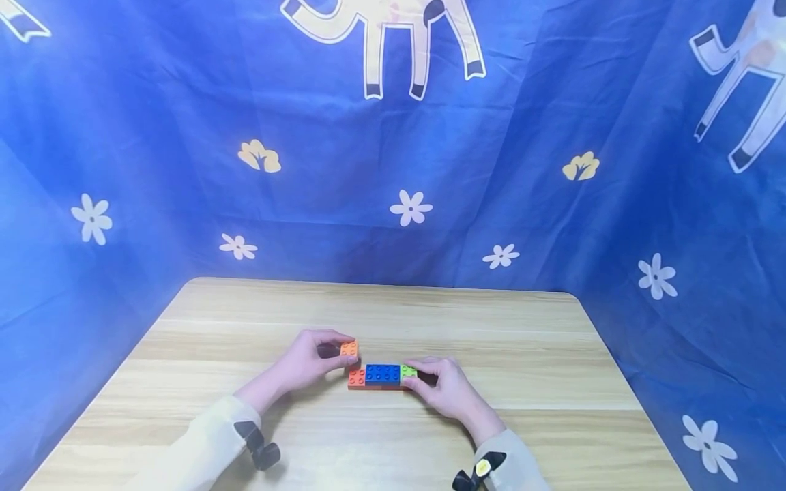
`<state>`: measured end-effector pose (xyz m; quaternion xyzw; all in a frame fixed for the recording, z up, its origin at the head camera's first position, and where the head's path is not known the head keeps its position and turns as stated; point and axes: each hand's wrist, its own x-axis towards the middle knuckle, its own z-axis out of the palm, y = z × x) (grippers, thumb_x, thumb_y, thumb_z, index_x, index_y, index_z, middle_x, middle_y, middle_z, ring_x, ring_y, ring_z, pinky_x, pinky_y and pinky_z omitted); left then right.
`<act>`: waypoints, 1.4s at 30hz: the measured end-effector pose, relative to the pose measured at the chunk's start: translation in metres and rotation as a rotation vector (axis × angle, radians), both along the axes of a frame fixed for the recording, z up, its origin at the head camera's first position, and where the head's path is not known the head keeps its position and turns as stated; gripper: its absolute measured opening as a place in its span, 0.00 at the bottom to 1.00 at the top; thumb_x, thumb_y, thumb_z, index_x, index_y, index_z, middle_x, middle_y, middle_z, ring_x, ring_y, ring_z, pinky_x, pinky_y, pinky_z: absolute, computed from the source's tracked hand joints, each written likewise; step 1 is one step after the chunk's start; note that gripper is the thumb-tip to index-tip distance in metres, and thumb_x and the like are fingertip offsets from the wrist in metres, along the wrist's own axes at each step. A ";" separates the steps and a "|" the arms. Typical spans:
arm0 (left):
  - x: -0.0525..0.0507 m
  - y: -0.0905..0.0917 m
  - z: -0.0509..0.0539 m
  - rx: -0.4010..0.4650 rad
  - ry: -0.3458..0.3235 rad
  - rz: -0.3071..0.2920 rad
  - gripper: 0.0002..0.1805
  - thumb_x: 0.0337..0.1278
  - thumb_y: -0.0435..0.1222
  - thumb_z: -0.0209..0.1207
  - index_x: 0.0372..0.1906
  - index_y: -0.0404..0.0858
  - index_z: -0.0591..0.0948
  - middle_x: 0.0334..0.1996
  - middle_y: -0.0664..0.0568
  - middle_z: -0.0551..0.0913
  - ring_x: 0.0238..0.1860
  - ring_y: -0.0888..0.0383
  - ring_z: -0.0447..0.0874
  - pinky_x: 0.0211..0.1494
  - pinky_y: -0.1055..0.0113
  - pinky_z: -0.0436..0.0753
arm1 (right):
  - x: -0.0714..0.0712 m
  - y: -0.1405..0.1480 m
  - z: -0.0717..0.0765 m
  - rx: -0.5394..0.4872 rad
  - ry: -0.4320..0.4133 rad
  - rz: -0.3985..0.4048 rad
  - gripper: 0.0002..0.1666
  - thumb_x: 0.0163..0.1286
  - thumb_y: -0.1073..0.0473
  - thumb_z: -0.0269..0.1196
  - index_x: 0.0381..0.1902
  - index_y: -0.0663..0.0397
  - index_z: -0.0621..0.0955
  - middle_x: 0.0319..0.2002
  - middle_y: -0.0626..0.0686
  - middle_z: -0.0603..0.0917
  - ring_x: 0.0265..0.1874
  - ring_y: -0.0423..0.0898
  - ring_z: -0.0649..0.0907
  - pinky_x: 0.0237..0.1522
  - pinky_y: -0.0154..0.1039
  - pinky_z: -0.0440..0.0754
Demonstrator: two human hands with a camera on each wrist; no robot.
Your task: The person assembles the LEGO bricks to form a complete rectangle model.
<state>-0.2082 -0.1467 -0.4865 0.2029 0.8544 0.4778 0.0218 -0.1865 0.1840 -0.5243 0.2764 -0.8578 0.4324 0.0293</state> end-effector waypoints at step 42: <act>0.025 0.012 -0.013 -0.059 0.040 -0.063 0.26 0.58 0.52 0.76 0.57 0.44 0.90 0.53 0.59 0.89 0.58 0.58 0.85 0.69 0.51 0.78 | 0.001 0.001 0.000 -0.002 -0.024 -0.014 0.24 0.72 0.44 0.72 0.60 0.47 0.89 0.57 0.44 0.89 0.60 0.47 0.85 0.66 0.59 0.76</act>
